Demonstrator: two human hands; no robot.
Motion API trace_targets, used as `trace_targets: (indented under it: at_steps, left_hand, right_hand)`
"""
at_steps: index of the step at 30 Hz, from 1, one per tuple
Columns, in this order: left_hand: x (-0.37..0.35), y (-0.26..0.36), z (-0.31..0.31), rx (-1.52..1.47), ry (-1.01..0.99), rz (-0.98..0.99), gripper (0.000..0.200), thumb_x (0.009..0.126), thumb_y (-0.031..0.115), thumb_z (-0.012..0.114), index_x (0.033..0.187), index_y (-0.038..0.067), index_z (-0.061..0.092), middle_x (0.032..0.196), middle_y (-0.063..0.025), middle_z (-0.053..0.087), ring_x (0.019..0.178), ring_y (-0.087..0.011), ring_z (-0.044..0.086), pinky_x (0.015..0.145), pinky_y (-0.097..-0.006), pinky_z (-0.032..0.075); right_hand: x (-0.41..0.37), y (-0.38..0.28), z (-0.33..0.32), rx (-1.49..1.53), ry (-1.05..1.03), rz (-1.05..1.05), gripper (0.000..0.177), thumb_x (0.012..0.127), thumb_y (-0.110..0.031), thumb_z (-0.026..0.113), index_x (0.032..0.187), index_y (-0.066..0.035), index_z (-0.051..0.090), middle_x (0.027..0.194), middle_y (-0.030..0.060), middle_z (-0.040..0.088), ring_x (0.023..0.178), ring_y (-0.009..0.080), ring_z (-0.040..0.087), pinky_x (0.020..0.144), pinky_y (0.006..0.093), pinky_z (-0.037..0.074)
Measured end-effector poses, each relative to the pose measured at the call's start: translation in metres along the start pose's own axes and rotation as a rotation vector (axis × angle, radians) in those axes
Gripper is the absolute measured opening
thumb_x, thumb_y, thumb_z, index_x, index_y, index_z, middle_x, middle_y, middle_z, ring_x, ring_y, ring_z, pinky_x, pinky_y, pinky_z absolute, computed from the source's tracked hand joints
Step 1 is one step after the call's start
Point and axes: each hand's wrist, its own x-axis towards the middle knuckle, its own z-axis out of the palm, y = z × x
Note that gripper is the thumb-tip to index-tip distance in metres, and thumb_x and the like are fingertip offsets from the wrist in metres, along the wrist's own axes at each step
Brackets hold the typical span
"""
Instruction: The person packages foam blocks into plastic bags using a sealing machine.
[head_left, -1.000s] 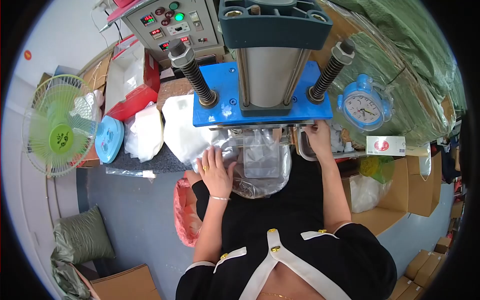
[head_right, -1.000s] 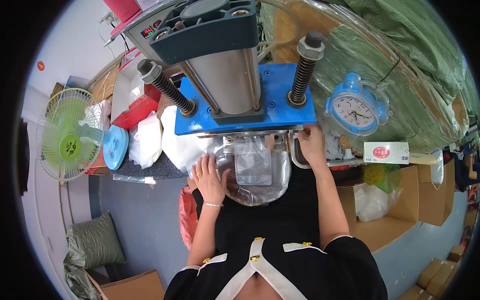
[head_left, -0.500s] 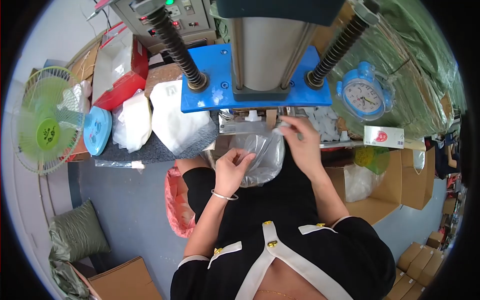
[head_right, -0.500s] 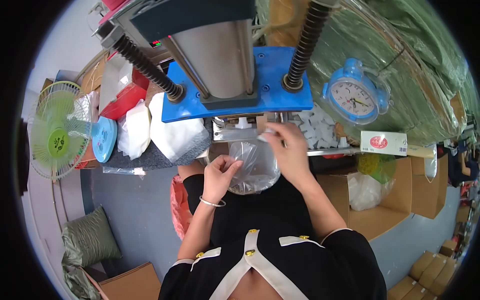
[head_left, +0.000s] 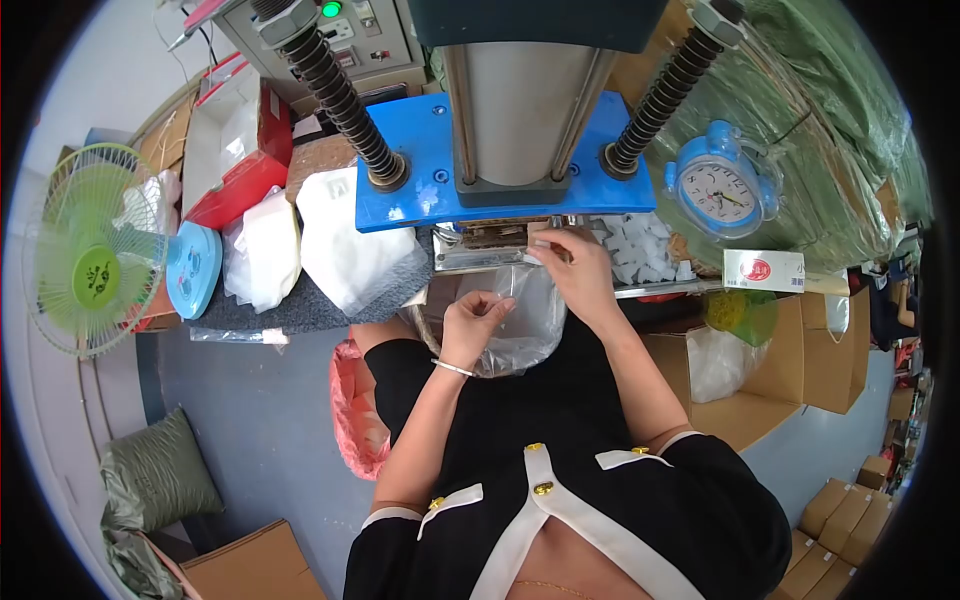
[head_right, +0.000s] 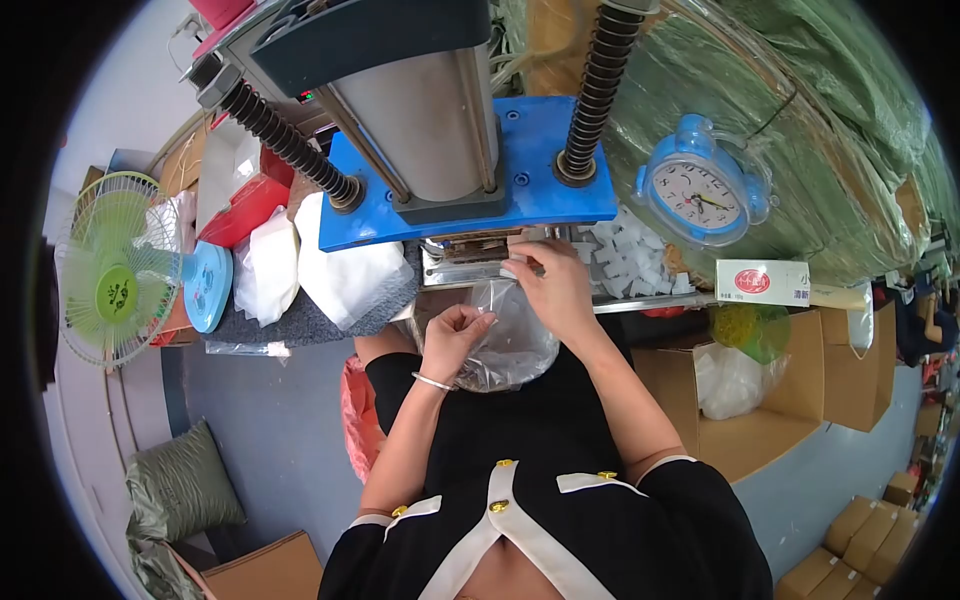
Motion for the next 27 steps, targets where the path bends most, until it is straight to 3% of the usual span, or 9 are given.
trace_targets:
  at_steps: [2, 7, 11, 15, 18, 20, 22, 24, 27]
  left_hand:
    - [-0.001, -0.004, 0.003, -0.150, -0.010, -0.024, 0.023, 0.087, 0.019, 0.068, 0.091, -0.003, 0.067, 0.069, 0.0028, 0.059, 0.060, -0.0016, 0.047, 0.054, -0.0173, 0.037]
    - [-0.010, 0.012, 0.008, -0.139, 0.067, 0.018, 0.021, 0.088, 0.019, 0.066, 0.091, -0.002, 0.068, 0.064, 0.0042, 0.056, 0.056, -0.0012, 0.045, 0.049, -0.0177, 0.033]
    - [-0.002, 0.014, 0.000, -0.111, 0.029, 0.048, 0.020, 0.088, 0.020, 0.066, 0.087, 0.000, 0.068, 0.059, 0.0039, 0.056, 0.049, -0.0017, 0.043, 0.044, -0.0189, 0.031]
    - [0.026, 0.025, -0.006, -0.122, 0.107, 0.035, 0.024, 0.087, 0.025, 0.066, 0.081, 0.002, 0.068, 0.061, 0.0037, 0.057, 0.051, -0.0028, 0.045, 0.044, -0.0207, 0.034]
    - [0.030, 0.024, -0.002, 0.029, 0.170, 0.076, 0.027, 0.087, 0.027, 0.066, 0.080, 0.001, 0.068, 0.065, 0.0020, 0.060, 0.058, -0.0057, 0.049, 0.052, -0.0234, 0.039]
    - [0.027, 0.033, -0.010, 0.381, 0.161, 0.161, 0.028, 0.086, 0.027, 0.065, 0.080, 0.000, 0.067, 0.064, -0.0039, 0.062, 0.057, -0.0146, 0.055, 0.057, -0.0311, 0.045]
    - [0.014, 0.061, -0.027, 0.850, 0.280, 0.206, 0.035, 0.084, 0.030, 0.067, 0.094, -0.003, 0.065, 0.086, -0.0170, 0.067, 0.071, -0.0295, 0.063, 0.063, -0.0407, 0.049]
    - [0.013, 0.059, -0.053, 1.059, 0.719, 0.470, 0.053, 0.082, 0.037, 0.066, 0.115, -0.003, 0.056, 0.123, -0.0234, 0.055, 0.109, -0.0355, 0.055, 0.087, -0.0441, 0.045]
    - [0.008, 0.006, -0.060, 1.317, 0.676, 0.350, 0.069, 0.081, 0.039, 0.066, 0.133, -0.001, 0.042, 0.148, -0.0222, 0.025, 0.134, -0.0415, 0.027, 0.107, -0.0498, 0.026]
  right_hand:
    - [-0.001, 0.003, 0.003, -0.117, -0.028, -0.084, 0.022, 0.082, -0.014, 0.070, 0.098, 0.001, 0.067, 0.089, 0.0098, 0.066, 0.073, 0.0148, 0.061, 0.068, 0.0274, 0.049]
    - [-0.007, 0.007, 0.026, 0.146, -0.068, 0.134, 0.028, 0.080, -0.019, 0.071, 0.102, -0.003, 0.066, 0.089, 0.0143, 0.063, 0.078, 0.0245, 0.062, 0.070, 0.0334, 0.050]
    - [-0.007, 0.004, 0.013, 0.053, -0.040, 0.020, 0.027, 0.081, -0.017, 0.068, 0.103, -0.002, 0.064, 0.088, 0.0138, 0.063, 0.076, 0.0269, 0.062, 0.069, 0.0346, 0.050]
    - [0.006, 0.009, -0.029, -0.515, 0.190, -0.201, 0.018, 0.082, -0.007, 0.060, 0.099, -0.002, 0.064, 0.100, 0.0177, 0.063, 0.089, 0.0346, 0.060, 0.078, 0.0410, 0.048]
    - [0.006, 0.032, -0.044, -0.746, -0.025, -0.110, 0.022, 0.078, 0.000, 0.053, 0.098, 0.001, 0.063, 0.101, 0.0200, 0.063, 0.103, 0.0376, 0.055, 0.089, 0.0442, 0.044]
    - [0.003, 0.045, -0.038, -0.804, 0.072, -0.248, 0.022, 0.077, -0.007, 0.057, 0.096, 0.002, 0.061, 0.099, 0.0197, 0.060, 0.100, 0.0375, 0.054, 0.087, 0.0443, 0.045]
    - [0.004, 0.046, -0.043, -0.706, 0.052, -0.271, 0.021, 0.077, -0.013, 0.061, 0.091, 0.002, 0.060, 0.095, 0.0189, 0.059, 0.097, 0.0367, 0.054, 0.086, 0.0432, 0.045]
    - [0.006, 0.041, -0.045, -0.720, 0.037, -0.284, 0.020, 0.077, -0.012, 0.061, 0.092, 0.002, 0.059, 0.095, 0.0187, 0.059, 0.096, 0.0364, 0.054, 0.086, 0.0429, 0.045]
    - [0.011, 0.052, -0.048, -0.688, 0.024, -0.298, 0.020, 0.077, -0.008, 0.059, 0.094, 0.003, 0.058, 0.095, 0.0186, 0.058, 0.094, 0.0360, 0.054, 0.085, 0.0421, 0.045]
